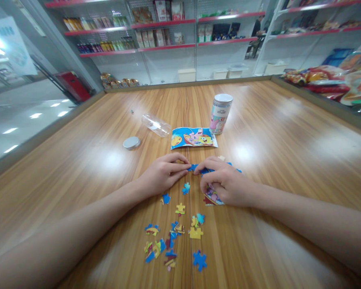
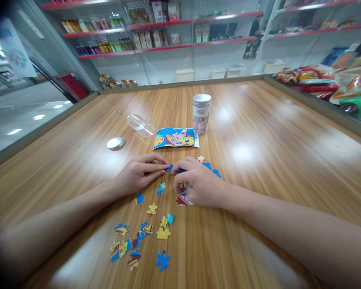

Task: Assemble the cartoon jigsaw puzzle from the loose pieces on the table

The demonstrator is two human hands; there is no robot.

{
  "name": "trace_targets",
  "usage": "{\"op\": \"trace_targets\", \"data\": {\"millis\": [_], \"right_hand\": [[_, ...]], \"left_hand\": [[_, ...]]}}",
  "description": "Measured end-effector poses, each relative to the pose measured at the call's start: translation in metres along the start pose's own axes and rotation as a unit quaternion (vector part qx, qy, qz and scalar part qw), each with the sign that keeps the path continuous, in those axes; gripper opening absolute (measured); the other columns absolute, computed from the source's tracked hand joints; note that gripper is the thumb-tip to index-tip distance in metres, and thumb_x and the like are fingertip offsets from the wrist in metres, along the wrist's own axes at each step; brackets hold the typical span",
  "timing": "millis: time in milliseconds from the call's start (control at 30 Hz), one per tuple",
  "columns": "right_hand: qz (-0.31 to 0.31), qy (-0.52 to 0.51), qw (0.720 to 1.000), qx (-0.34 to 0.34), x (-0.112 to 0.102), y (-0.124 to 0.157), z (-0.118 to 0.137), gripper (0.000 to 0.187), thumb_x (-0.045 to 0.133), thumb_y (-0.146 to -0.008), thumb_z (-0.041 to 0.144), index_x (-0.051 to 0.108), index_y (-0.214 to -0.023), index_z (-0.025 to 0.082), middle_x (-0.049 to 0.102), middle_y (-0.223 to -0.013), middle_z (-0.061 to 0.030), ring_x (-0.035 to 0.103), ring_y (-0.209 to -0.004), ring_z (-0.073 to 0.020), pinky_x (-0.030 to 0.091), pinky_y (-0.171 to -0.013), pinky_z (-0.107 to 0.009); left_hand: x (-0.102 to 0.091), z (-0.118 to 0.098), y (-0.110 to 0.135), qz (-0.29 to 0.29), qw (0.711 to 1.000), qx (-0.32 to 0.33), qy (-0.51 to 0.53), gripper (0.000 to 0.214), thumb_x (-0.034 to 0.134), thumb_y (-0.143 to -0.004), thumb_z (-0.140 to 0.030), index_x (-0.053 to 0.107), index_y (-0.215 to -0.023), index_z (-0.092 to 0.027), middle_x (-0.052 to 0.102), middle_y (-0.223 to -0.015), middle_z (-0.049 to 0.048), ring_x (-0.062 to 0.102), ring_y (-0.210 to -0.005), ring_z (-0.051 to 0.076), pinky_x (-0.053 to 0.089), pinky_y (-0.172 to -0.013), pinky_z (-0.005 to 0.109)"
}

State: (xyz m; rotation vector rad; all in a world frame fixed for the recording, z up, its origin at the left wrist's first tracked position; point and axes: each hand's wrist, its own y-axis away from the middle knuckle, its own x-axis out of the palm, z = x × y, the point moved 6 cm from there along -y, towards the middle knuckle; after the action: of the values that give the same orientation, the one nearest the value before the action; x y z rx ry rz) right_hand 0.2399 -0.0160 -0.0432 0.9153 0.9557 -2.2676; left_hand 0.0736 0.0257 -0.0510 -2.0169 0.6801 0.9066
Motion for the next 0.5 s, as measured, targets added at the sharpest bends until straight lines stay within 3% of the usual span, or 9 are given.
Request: {"op": "trace_targets", "data": {"millis": [233,367,500], "right_hand": [[-0.018,-0.011,1.0,-0.006,-0.001,-0.001,0.0,0.03,0.052,-0.074,-0.004,0.07,-0.083,0.018,0.068,-0.101,-0.008,0.06,-0.095,-0.0198,0.047,-0.085,-0.036],[-0.065,0.008,0.998,0.005,-0.006,0.002,-0.004,0.034,0.047,-0.072,-0.006,0.069,-0.087,0.016,0.068,-0.094,-0.0072,0.06,-0.088,-0.0192,0.047,-0.079,-0.035],[-0.135,0.042,0.99,0.015,-0.017,0.005,-0.003,0.03,0.045,-0.076,-0.004,0.067,-0.08,0.016,0.066,-0.078,-0.0044,0.058,-0.078,-0.0175,0.044,-0.073,-0.033]], "left_hand": [[0.001,0.001,-0.002,0.007,1.0,-0.007,0.013,0.024,0.058,-0.095,-0.019,0.071,-0.115,-0.018,0.066,-0.11,0.0096,0.064,-0.104,0.018,0.056,-0.091,0.034],[-0.003,0.0,-0.002,0.011,0.999,-0.02,0.041,0.026,0.057,-0.096,-0.02,0.07,-0.119,-0.02,0.064,-0.112,0.0098,0.062,-0.105,0.018,0.054,-0.094,0.036],[-0.017,0.014,0.001,-0.048,0.99,-0.11,0.08,0.022,0.058,-0.095,-0.026,0.074,-0.11,-0.02,0.065,-0.107,0.0083,0.062,-0.093,0.015,0.052,-0.081,0.029]]}}
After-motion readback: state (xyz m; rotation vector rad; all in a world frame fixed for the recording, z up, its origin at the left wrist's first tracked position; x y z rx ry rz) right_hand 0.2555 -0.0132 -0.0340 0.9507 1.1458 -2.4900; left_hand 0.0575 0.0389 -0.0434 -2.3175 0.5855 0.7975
